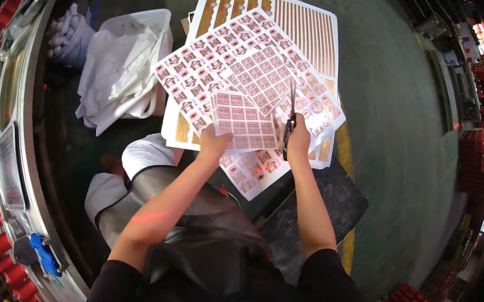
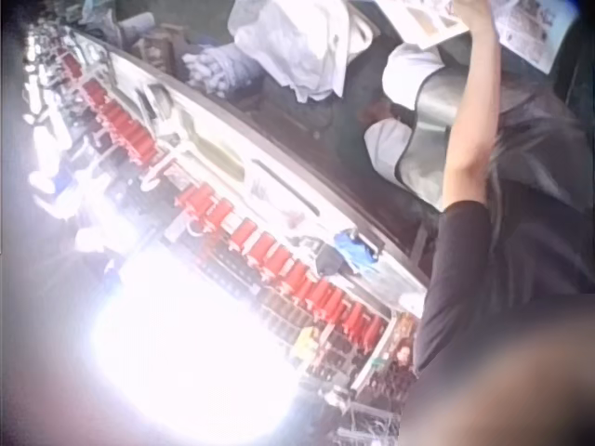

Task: The person cuts individual labels from a large printed sticker sheet using scissors.

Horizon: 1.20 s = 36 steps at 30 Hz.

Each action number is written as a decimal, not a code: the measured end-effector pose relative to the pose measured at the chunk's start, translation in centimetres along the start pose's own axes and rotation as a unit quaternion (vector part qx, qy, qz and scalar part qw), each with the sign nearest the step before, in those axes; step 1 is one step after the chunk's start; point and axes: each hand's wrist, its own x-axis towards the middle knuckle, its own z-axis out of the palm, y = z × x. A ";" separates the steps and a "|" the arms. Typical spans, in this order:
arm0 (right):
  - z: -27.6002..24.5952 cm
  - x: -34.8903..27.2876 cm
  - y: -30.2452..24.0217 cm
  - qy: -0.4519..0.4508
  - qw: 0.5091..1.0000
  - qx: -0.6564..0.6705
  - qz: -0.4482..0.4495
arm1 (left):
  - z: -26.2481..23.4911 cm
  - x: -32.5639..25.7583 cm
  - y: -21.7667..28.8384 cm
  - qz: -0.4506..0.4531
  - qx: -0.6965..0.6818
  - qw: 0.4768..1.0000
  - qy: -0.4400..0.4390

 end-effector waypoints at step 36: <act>8.2 -13.7 -18.4 -0.188 0.845 0.486 -0.125 | -17.6 -10.4 3.1 -0.054 -0.582 0.811 -0.005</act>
